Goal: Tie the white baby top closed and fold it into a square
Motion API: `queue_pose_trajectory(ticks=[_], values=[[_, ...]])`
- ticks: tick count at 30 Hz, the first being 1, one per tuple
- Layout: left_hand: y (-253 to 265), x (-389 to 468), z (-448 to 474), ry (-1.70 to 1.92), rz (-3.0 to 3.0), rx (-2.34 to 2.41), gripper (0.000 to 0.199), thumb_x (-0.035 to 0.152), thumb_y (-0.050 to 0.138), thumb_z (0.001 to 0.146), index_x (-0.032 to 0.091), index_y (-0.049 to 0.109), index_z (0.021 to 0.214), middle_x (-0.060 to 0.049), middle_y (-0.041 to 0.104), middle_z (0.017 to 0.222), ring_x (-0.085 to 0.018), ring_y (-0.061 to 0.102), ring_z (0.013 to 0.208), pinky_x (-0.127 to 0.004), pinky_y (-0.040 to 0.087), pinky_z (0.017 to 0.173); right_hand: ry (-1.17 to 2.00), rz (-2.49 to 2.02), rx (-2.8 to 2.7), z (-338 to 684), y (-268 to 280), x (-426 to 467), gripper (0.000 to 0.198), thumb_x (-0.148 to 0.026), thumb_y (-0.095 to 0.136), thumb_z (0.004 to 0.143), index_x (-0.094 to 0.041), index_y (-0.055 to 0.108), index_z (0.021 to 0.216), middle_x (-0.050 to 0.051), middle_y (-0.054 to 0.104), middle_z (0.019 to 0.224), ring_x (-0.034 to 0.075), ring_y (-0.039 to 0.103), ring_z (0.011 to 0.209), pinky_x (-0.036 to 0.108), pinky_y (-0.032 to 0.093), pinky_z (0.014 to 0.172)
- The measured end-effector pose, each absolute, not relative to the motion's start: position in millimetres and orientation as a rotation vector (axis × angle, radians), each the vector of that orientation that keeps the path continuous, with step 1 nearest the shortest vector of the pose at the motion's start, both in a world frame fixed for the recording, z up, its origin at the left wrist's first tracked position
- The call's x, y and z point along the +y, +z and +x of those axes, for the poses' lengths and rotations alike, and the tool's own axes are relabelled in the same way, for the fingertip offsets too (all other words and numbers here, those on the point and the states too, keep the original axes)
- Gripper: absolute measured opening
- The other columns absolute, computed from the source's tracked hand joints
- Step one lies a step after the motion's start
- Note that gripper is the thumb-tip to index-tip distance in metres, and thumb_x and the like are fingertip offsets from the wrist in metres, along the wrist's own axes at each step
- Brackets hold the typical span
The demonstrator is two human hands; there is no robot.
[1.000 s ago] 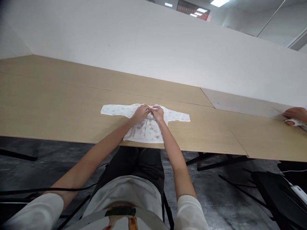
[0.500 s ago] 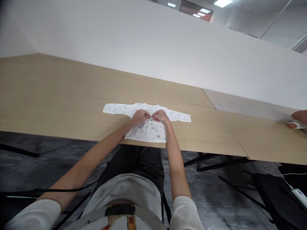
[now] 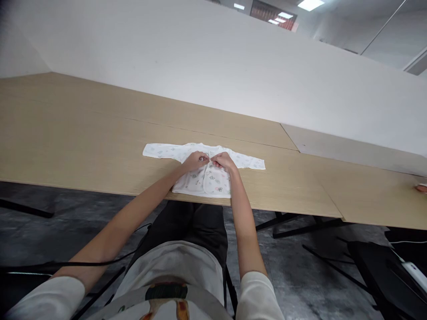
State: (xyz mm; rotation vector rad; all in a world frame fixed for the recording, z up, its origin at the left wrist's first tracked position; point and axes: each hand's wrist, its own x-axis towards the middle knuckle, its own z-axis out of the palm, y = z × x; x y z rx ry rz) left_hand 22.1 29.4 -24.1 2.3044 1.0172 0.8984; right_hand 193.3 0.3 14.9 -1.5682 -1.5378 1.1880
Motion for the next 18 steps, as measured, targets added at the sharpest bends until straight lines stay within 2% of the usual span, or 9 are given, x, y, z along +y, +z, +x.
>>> queue_pose_trajectory(ticks=[7,13,18], values=[[-25.8,31.2,19.5,0.829,2.302,0.988,0.024,0.028,0.054,0.079,0.019,0.073,0.091,-0.003,0.071,0.091,-0.017,0.061,0.084,-0.028,0.046,0.080,1.308,-1.592,-1.557,195.3,19.4,-2.1,0.027,-0.026,0.070,0.071,-0.014,0.054,0.053,-0.002,0.045,0.042,0.005,0.036,0.038,0.018,0.024,0.035],[-27.8,33.3,18.4,0.826,2.295,0.941,0.022,0.025,0.057,0.076,0.019,0.072,0.090,-0.003,0.071,0.092,-0.016,0.061,0.083,-0.027,0.046,0.079,1.341,-1.512,-1.598,198.3,17.1,-1.8,0.012,-0.020,0.069,0.068,-0.012,0.061,0.061,-0.004,0.045,0.042,0.004,0.036,0.038,0.017,0.026,0.036],[-26.2,31.4,17.0,0.852,2.225,0.946,0.021,0.025,0.058,0.073,0.017,0.069,0.089,-0.003,0.069,0.089,-0.015,0.061,0.082,-0.026,0.047,0.077,1.276,-1.539,-1.594,199.7,14.8,0.0,0.010,-0.016,0.066,0.066,-0.012,0.060,0.059,-0.003,0.048,0.042,0.006,0.040,0.039,0.018,0.029,0.037]])
